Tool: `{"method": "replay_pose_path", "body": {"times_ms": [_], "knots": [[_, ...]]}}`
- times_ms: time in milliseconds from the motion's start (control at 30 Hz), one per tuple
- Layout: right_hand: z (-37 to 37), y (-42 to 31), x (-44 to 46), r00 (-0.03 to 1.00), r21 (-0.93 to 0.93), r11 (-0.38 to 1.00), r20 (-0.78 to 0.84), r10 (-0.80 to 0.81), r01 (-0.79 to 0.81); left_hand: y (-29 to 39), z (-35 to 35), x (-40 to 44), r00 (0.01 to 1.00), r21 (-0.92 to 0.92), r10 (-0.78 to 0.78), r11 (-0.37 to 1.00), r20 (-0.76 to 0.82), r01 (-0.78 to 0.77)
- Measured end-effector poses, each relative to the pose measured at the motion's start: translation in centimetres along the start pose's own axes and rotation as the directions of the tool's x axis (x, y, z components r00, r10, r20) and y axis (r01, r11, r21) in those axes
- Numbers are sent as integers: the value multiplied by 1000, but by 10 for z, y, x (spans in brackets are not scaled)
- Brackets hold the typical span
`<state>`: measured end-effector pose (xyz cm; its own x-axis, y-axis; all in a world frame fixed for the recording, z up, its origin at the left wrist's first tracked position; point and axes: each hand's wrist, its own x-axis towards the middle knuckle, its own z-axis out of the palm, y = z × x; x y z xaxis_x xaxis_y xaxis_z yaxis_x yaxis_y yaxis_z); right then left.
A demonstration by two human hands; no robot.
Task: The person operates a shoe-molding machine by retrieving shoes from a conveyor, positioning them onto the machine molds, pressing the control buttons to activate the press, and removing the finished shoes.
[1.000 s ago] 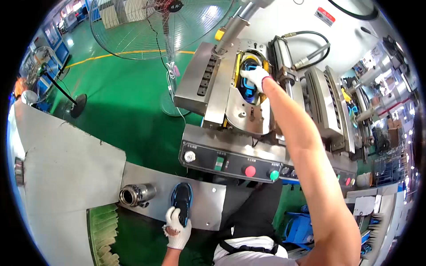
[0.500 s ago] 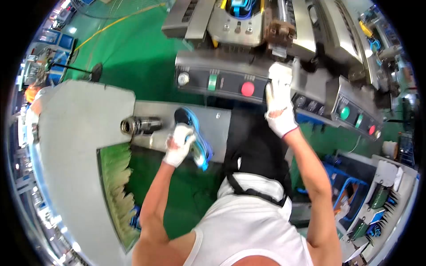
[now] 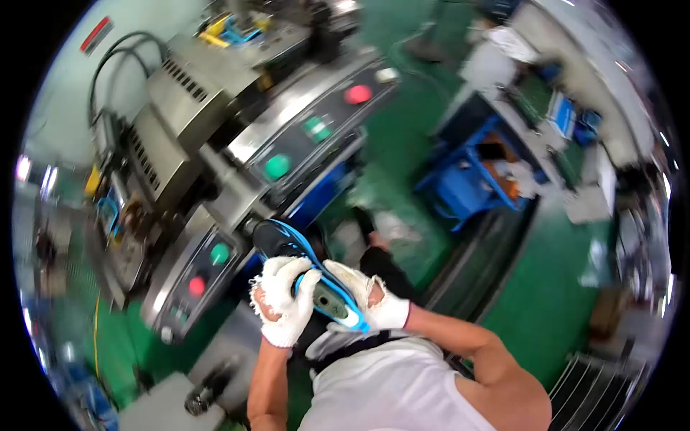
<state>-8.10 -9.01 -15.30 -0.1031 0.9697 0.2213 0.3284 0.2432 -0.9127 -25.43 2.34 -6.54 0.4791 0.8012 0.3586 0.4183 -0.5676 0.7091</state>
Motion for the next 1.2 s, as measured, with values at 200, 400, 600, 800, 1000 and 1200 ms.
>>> {"method": "replay_pose_path", "body": {"times_ms": [200,400,600,800,1000,1200], "knots": [[-87,-36,-29,656,353,934,-691,303,-58,109,85,119,757,-568,620,706,208,-422],[-270,38,2,-3,-38,968,-999,-40,-248,118,125,121,600,-622,774,575,201,-533],[-545,166,47,-113,12,760,-990,-82,-650,6,117,69,811,-187,252,966,529,-178],[-694,217,63,178,-150,593,-984,-12,-791,-52,86,-1,840,-35,-272,945,470,325],[-531,200,87,102,-347,460,-874,-476,-817,-59,76,6,827,-30,-261,948,498,317],[-164,140,55,523,103,769,-676,520,-631,-89,60,-23,803,-62,-389,884,452,464]]}}
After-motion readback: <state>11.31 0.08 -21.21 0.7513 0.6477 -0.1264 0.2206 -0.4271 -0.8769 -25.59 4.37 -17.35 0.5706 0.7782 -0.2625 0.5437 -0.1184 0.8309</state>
